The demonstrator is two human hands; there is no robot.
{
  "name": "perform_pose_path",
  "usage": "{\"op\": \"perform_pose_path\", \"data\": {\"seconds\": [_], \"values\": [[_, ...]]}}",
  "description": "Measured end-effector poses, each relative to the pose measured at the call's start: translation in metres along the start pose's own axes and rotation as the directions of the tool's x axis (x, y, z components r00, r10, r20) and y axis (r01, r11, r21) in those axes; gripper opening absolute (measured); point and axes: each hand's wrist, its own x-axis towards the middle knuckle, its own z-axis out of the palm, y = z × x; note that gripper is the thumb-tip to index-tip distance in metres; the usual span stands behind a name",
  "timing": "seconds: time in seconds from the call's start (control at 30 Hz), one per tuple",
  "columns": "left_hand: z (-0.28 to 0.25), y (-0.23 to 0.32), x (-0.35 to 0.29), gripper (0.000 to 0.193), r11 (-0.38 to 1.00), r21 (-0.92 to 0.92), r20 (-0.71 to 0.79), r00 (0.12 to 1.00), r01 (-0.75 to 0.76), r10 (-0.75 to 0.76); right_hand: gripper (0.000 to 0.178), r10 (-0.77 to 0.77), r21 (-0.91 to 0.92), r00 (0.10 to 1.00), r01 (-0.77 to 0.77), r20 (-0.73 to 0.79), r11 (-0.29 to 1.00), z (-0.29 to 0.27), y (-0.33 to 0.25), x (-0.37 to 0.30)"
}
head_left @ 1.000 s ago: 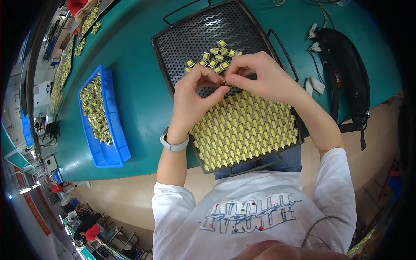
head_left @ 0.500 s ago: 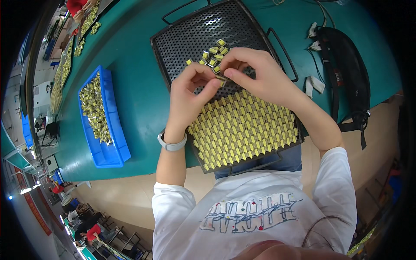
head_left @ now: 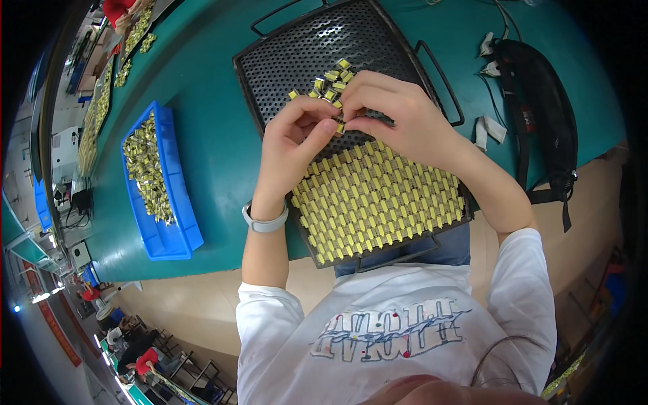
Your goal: Manually picking up small yellow electronic components from a bin and placing them into a grid-like assembly tray.
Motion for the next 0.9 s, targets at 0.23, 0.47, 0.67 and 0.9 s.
{"op": "perform_pose_path", "data": {"seconds": [0.23, 0.47, 0.67, 0.9], "values": [[0.001, 0.003, 0.001, 0.035, 0.999, -0.046, -0.02, 1.0, -0.007, 0.006, 0.022, 0.042, 0.11, 0.999, -0.043, 0.01, 0.993, -0.001, -0.006, 0.004], [0.01, 0.003, 0.002, 0.037, 0.999, -0.034, -0.014, 0.999, 0.036, -0.036, 0.026, 0.093, 0.118, 0.975, -0.118, 0.201, 0.986, -0.018, 0.003, 0.002], [0.004, -0.001, 0.006, 0.016, 0.607, 0.786, -0.048, 0.966, -0.12, 0.254, 0.02, 0.407, -0.387, 0.855, -0.274, 0.322, 0.88, -0.033, 0.007, -0.005], [-0.002, -0.006, 0.008, 0.011, 0.611, 0.787, -0.148, 0.938, -0.08, 0.313, 0.014, 0.38, -0.427, 0.864, -0.222, 0.331, 0.877, -0.035, 0.011, -0.008]]}}
